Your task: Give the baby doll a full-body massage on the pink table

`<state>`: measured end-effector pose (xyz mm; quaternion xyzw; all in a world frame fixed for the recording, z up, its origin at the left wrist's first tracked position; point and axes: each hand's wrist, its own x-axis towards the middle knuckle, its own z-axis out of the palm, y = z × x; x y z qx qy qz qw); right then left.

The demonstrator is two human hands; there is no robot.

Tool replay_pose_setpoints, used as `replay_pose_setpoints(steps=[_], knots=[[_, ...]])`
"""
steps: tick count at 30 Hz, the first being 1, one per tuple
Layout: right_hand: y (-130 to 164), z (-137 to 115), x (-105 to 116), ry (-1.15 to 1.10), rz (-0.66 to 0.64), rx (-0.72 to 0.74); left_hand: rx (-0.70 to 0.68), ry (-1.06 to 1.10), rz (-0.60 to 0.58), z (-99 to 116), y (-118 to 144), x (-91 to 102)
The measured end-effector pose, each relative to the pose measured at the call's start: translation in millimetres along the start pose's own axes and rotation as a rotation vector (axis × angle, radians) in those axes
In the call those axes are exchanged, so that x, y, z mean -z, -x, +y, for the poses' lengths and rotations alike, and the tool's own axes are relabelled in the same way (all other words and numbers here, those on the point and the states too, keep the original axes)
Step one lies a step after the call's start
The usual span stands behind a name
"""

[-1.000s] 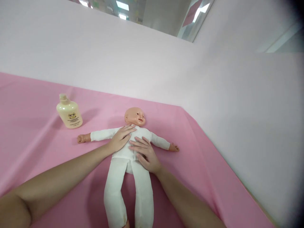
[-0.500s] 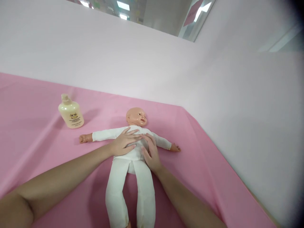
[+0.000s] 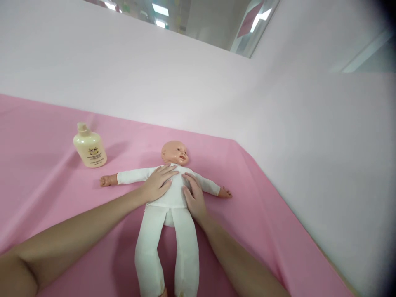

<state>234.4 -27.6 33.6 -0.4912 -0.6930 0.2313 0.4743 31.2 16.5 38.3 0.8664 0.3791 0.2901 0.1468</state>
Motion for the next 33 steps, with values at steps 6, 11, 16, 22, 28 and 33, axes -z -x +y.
replay_pose_setpoints(steps=[6, 11, 16, 22, 28, 33], knots=[[-11, 9, 6, 0.172, 0.035, -0.081, 0.105, -0.286, -0.03, 21, 1, 10.6], [-17, 19, 16, 0.485, -0.081, -0.166, 0.483, -0.469, -0.127, 33, -2, 23.2], [-17, 25, 18, 0.565, -0.019, -0.179, 0.567, -0.464, -0.192, 30, 0, 20.3], [-15, 30, 12, 0.401, 0.129, -0.173, 0.591, -0.502, -0.139, 37, 5, 10.1], [-16, 35, 10, 0.25, 0.237, -0.329, 0.645, -0.466, -0.2, 42, 7, 26.0], [-17, 38, 10, 0.114, 0.309, -0.282, 0.743, -0.444, -0.27, 41, 6, 26.6]])
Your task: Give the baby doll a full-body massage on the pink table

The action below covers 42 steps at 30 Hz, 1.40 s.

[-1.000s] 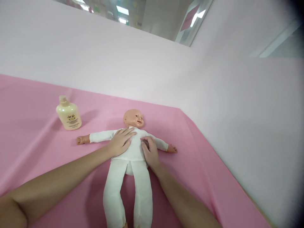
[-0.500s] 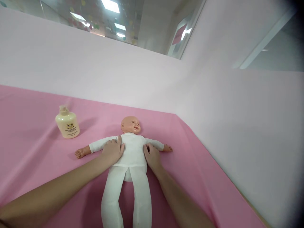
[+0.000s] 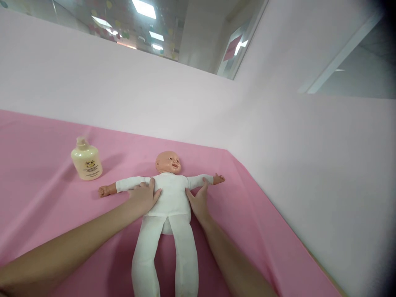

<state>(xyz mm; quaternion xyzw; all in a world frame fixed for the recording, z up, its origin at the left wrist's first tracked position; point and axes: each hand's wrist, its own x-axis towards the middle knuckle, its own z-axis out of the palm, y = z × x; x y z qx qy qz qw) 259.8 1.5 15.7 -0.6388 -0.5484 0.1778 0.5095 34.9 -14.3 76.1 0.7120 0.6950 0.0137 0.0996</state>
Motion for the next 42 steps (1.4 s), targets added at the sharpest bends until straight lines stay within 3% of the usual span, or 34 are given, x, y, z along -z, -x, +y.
replay_pose_setpoints(steps=[4, 8, 19, 26, 32, 35, 42], knots=[[3, -5, 0, -0.138, 0.046, 0.065, -0.048, 0.036, 0.035, 1, -4, -13.5], [7, -14, 3, -0.312, 0.049, 0.129, -0.146, 0.108, 0.165, -3, -10, -28.9], [8, -23, 11, -0.412, 0.057, 0.03, -0.48, 0.434, 0.558, -29, -38, -50.3], [6, -17, 5, -0.243, -0.112, -0.011, -0.622, 0.621, 0.478, -31, -38, -46.2], [8, -16, 4, -0.24, -0.134, 0.085, -0.699, 0.789, 0.468, -31, -42, -41.3], [8, -16, 6, -0.222, -0.104, 0.109, -0.668, 0.808, 0.442, -35, -44, -37.9], [-1, -12, 10, -0.169, -0.071, 0.058, -0.364, 1.103, 0.449, -33, -54, -28.8]])
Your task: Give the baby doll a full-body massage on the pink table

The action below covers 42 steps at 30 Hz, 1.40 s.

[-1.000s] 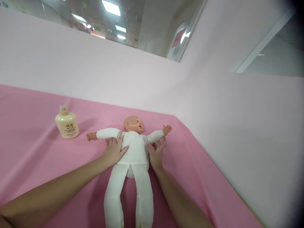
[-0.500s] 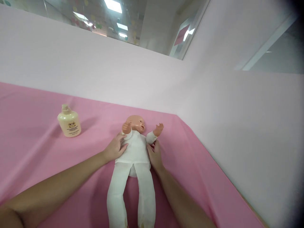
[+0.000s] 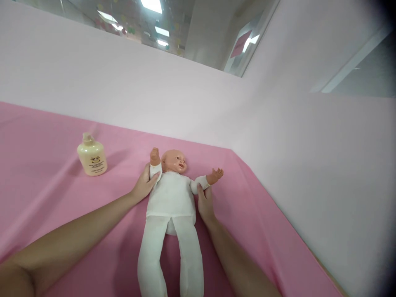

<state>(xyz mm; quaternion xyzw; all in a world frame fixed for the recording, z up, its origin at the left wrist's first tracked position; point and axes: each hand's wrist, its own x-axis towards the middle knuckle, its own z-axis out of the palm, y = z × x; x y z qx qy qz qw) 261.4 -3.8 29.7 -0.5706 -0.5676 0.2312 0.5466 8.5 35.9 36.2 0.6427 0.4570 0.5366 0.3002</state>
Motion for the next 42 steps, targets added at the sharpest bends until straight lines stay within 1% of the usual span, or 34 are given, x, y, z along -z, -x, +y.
replay_pose_setpoints(steps=[2, 4, 6, 8, 11, 14, 17, 21, 25, 27, 34, 42], knots=[[-4, 4, 1, 0.007, 0.013, 0.0, -0.017, 0.016, 0.042, -3, -4, -3.3], [-7, 9, 1, 0.027, 0.034, 0.006, -0.077, -0.01, 0.031, -7, -7, -5.7], [-7, 12, 1, 0.087, 0.016, 0.029, -0.162, -0.078, -0.034, -11, -7, -6.6], [-6, 14, 1, 0.173, -0.055, 0.085, -0.23, -0.186, -0.12, -13, -7, -6.3], [-4, 12, 2, 0.261, -0.166, 0.169, -0.254, -0.331, -0.204, -13, -7, -5.3], [-4, 9, 1, 0.225, -0.184, 0.183, -0.26, -0.371, -0.228, -12, -7, -5.0], [-3, 9, 0, 0.141, -0.189, 0.137, -0.251, -0.325, -0.215, -13, -8, -5.0], [-1, 7, -2, 0.046, -0.17, 0.009, -0.207, -0.238, -0.183, -17, -9, -4.2], [0, 4, -3, 0.004, -0.165, -0.085, -0.198, -0.231, -0.186, -17, -9, -3.7], [1, 4, -3, -0.001, -0.166, -0.083, -0.193, -0.229, -0.182, -16, -9, -3.6], [0, 6, -3, -0.015, -0.207, 0.024, -0.199, -0.192, -0.186, -15, -9, -4.0], [-1, 8, -3, -0.002, -0.214, -0.01, -0.223, -0.195, -0.171, -19, -10, -4.9]])
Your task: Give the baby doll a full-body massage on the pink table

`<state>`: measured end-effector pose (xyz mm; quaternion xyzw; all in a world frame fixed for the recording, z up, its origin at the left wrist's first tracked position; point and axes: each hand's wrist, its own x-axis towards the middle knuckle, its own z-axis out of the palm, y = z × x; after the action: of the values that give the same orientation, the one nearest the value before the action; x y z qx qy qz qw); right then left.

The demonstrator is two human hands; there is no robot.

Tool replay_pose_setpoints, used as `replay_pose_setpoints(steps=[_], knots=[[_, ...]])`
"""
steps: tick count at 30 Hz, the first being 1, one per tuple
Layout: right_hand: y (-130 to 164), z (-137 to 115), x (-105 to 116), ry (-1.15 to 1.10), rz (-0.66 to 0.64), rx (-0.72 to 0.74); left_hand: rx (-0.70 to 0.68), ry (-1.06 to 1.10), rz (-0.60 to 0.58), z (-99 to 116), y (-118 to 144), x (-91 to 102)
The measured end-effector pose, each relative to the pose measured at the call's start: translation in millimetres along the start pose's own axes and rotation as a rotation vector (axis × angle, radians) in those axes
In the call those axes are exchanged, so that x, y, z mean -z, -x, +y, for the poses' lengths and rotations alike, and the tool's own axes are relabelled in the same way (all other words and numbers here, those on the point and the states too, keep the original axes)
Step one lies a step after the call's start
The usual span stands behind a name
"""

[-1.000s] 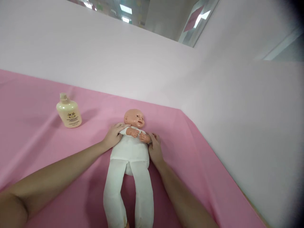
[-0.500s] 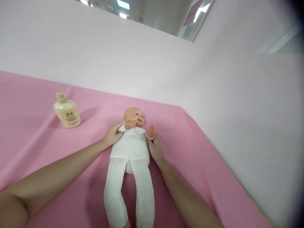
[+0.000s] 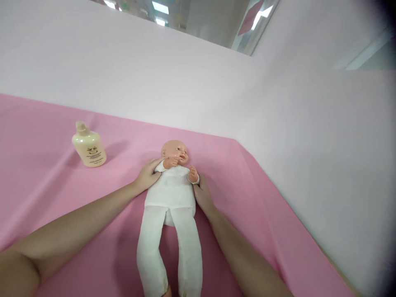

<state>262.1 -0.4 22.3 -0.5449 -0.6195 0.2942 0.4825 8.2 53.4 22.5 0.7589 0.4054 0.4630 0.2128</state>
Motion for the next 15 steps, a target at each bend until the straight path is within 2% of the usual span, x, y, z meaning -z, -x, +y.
replay_pose_setpoints(steps=[15], knots=[[-1.1, 2.9, -1.2, -0.013, 0.005, 0.018, 0.01, -0.005, 0.004, -3.5, 0.0, -0.2]])
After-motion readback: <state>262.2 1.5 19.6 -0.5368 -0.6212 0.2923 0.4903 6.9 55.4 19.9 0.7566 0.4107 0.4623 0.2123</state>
